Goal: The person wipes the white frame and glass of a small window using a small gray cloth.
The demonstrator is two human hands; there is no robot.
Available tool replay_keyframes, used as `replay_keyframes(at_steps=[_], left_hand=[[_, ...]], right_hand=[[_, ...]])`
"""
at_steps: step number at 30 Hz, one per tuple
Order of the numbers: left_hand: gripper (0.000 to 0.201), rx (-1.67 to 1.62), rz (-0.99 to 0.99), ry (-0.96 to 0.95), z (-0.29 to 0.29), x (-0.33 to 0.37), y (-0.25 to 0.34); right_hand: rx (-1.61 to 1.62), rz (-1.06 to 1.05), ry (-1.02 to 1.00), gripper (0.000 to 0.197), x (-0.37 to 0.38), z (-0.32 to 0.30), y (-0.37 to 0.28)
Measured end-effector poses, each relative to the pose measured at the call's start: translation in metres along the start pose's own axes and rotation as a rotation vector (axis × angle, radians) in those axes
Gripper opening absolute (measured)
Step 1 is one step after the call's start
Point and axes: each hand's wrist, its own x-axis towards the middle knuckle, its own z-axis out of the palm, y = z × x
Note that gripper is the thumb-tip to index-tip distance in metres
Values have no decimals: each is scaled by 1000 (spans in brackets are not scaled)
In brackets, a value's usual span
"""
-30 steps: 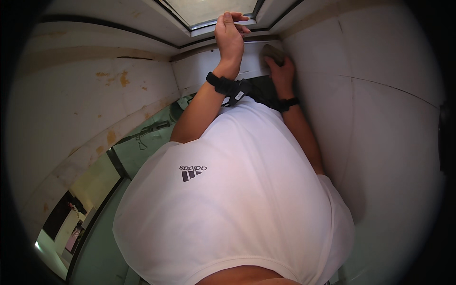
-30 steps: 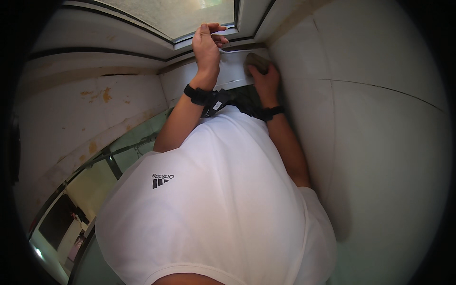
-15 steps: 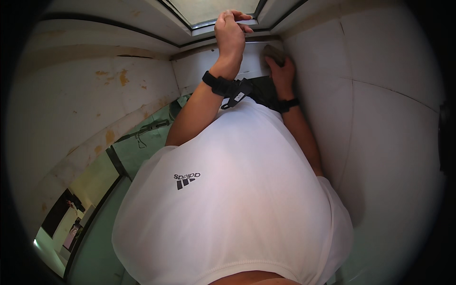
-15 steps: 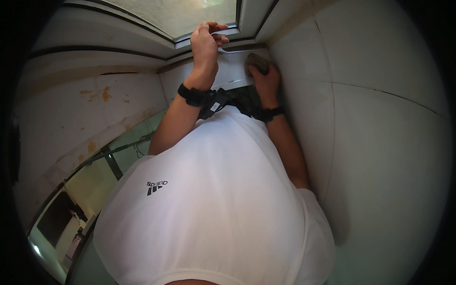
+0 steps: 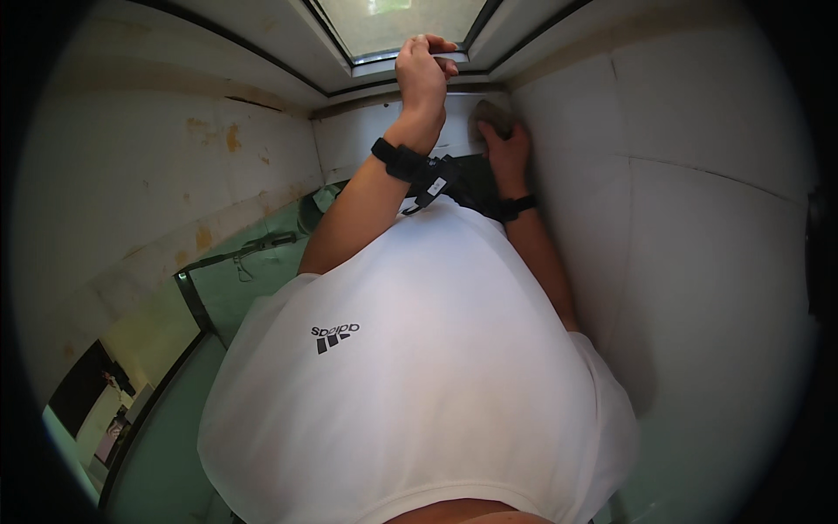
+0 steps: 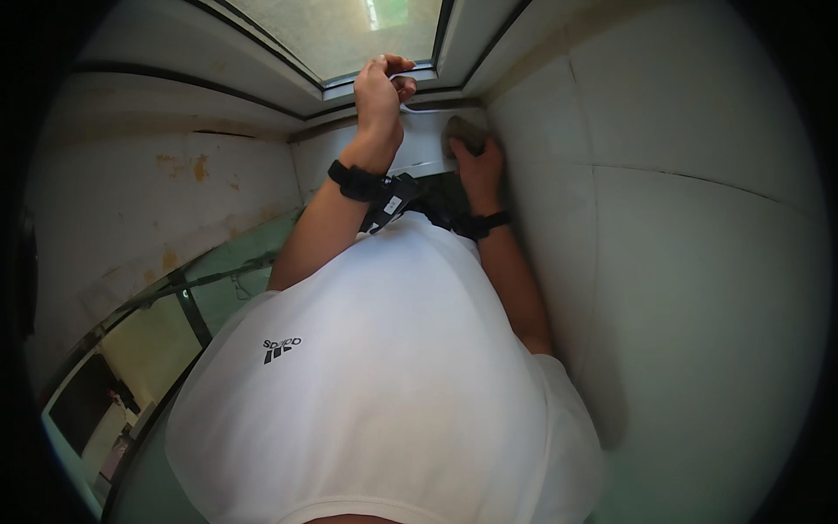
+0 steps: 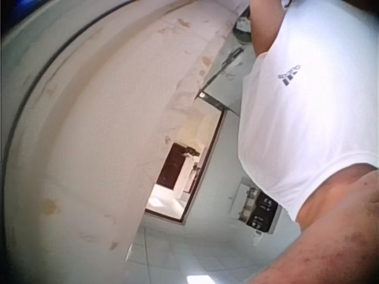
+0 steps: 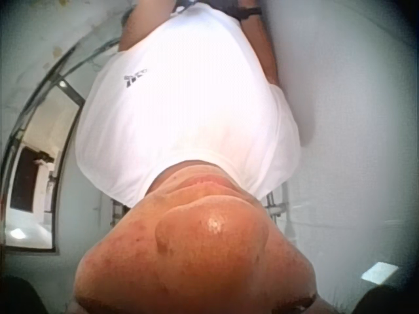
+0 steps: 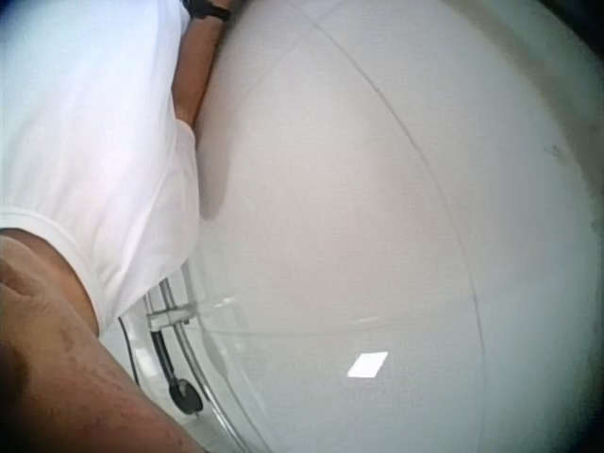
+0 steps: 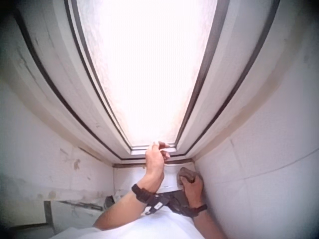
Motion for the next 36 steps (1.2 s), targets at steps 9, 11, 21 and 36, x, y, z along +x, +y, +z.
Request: replay_keyframes(at_steps=[9, 11, 21, 36], left_hand=[[30, 37, 5, -54, -4, 2, -2], [30, 30, -15, -42, -2, 0, -1], [27, -5, -59, -29, -2, 3, -4], [29, -34, -257, -104, -7, 19, -7]], right_hand=[[12, 25, -2, 35, 0, -2, 1], [45, 37, 8, 35, 1, -2, 3], [-4, 15, 9, 36, 3, -1, 2], [13, 6, 30, 35, -1, -3, -16]])
